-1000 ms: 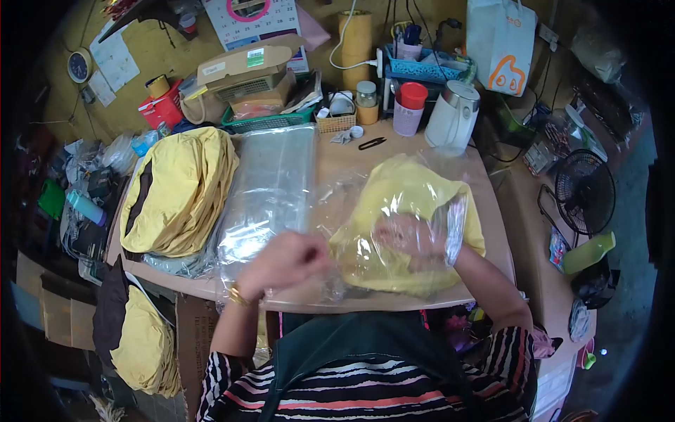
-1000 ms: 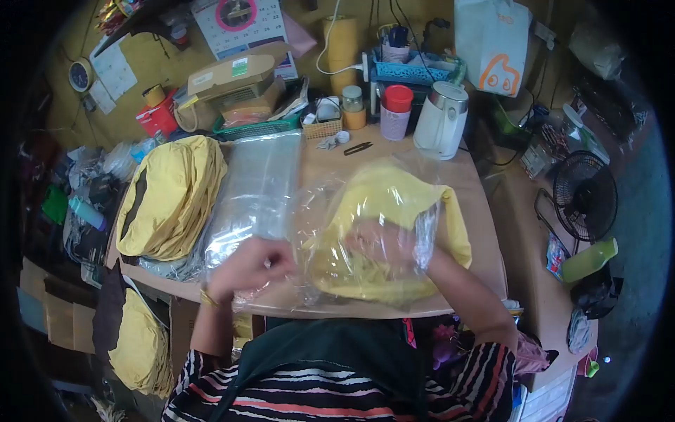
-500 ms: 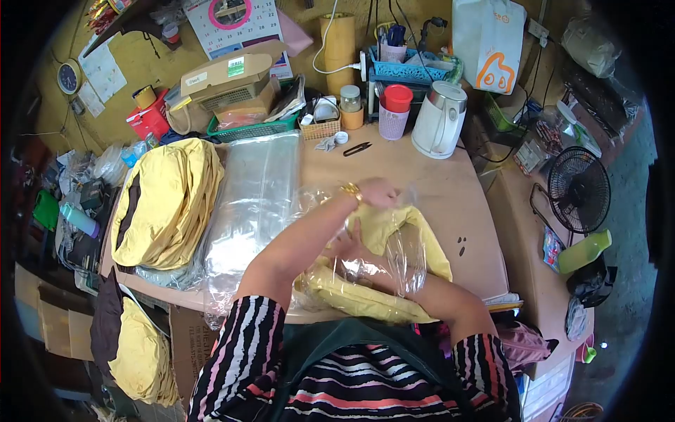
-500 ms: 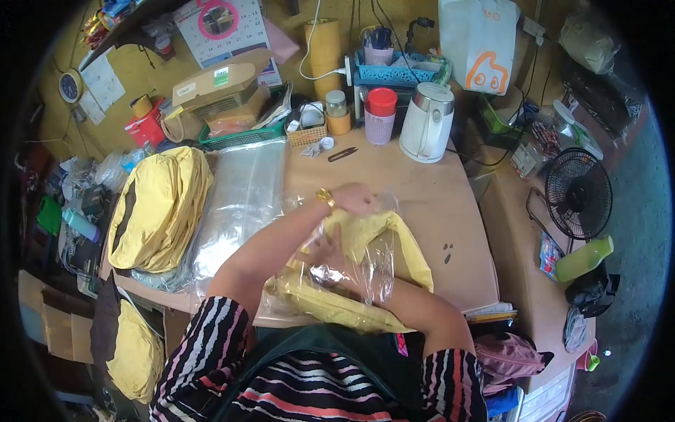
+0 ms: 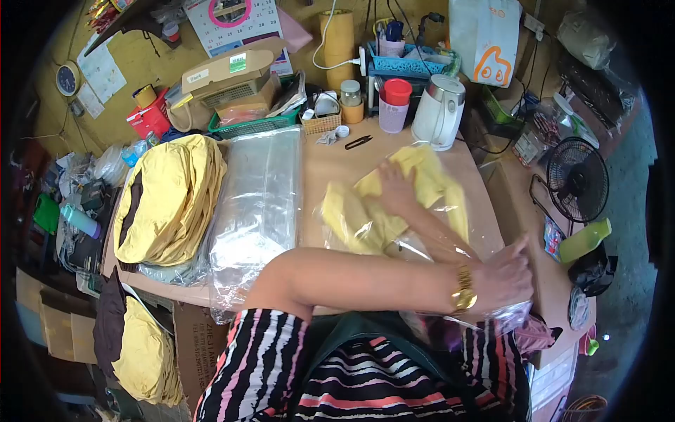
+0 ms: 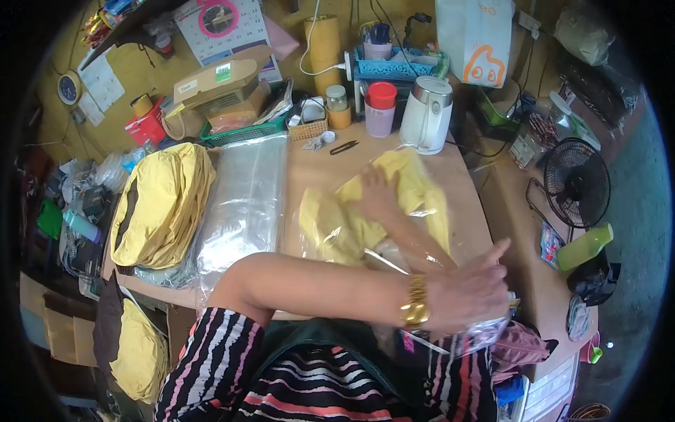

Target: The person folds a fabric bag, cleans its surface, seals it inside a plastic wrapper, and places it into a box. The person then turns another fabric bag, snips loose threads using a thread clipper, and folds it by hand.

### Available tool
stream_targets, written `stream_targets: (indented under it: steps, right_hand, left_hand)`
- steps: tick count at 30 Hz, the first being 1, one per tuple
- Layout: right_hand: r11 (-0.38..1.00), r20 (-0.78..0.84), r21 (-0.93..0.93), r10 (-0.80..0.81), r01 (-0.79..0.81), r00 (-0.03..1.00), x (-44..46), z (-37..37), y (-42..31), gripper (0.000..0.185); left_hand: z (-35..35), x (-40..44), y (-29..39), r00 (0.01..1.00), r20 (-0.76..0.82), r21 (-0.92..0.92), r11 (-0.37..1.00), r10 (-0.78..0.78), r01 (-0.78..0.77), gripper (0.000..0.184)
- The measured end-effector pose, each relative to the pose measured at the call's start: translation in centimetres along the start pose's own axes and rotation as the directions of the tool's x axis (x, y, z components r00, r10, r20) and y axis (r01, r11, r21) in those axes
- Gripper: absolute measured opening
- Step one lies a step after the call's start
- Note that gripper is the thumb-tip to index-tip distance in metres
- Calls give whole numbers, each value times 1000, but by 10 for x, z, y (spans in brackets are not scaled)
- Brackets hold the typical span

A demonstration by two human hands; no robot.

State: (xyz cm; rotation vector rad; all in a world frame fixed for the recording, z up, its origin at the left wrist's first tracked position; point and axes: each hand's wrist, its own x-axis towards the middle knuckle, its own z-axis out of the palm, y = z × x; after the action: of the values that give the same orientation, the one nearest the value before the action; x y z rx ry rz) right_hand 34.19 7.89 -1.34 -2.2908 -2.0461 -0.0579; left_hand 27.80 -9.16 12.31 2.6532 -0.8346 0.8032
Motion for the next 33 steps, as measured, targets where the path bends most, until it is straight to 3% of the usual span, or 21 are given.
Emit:
stream_targets:
  steps: [2,4,5,6,8,10,11,12,13,14,15,18,20,21,23,25,27,29,30,32,33]
  right_hand:
    - [981,-58,93,175,-170,983,19,36,39,90]
    - [983,11,137,126,-126,992,-6,29,18,87]
    - [982,37,159,97,-101,995,-21,27,12,85]
    - [980,64,182,67,-78,996,-36,25,5,83]
    - [986,-179,10,-163,167,970,-61,31,2,76]
    - [996,-270,17,-77,85,960,-42,57,4,74]
    - [999,-354,33,8,4,935,-35,62,1,73]
    - [994,-166,72,98,-87,981,-33,35,-12,68]
    - [993,-170,76,105,-93,980,-27,33,-13,68]
    - [998,-153,56,15,-7,988,-22,31,-14,66]
    - [996,-133,34,-78,83,988,-17,29,-14,64]
    - [999,-60,42,16,-13,998,-4,18,-11,62]
    - [996,-66,78,51,-46,997,7,17,-5,61]
    - [996,-53,64,63,-59,997,11,16,-3,63]
    - [996,-28,51,76,-75,997,4,17,-9,65]
    - [996,16,33,-84,84,996,-2,4,-21,69]
    - [988,50,42,-152,150,987,-26,-7,-34,70]
    - [944,85,69,-329,324,941,-51,-9,-45,70]
    - [947,84,69,-319,314,944,-61,-4,-53,70]
    - [862,-64,100,-493,498,867,-81,9,-66,72]
    - [868,-64,99,-482,486,874,-79,20,-58,72]
  left_hand:
    - [-14,-22,3,987,-83,210,966,-137,151,38]
    - [-65,-61,4,931,-179,209,913,-317,351,50]
    - [-84,-84,2,769,-75,-75,772,-635,631,58]
    - [-98,-108,-2,528,119,-301,476,-841,826,67]
    - [-67,-191,-14,485,-433,98,495,-760,863,92]
    - [-18,-257,-14,242,-359,-207,330,-902,921,100]
    - [-5,-273,-10,158,-317,-302,258,-935,918,103]
    - [-10,-272,-5,96,-30,-698,90,-995,711,106]
    - [-17,-270,0,152,262,-904,-187,-953,385,109]
    - [-11,-257,7,85,158,-964,-135,-984,231,96]
    - [1,-256,11,88,157,-964,-134,-984,230,96]
    - [11,-251,22,223,281,-893,-169,-933,416,76]
    - [-31,-215,35,251,593,-761,-432,-765,484,59]
    - [-20,-225,30,252,596,-760,-434,-763,483,59]
    - [13,-253,22,519,502,-757,-60,-692,651,55]
    - [2,-252,29,619,484,-782,11,-618,623,50]
    - [-30,-271,27,575,594,-794,-298,-562,530,49]
    - [-49,-290,20,98,566,-822,-550,-819,147,45]
    - [-47,-293,14,103,571,-818,-554,-815,154,45]
    - [-34,-297,8,-204,312,-950,-310,-928,-41,51]
    - [-33,-293,11,-194,319,-947,-318,-928,-37,51]
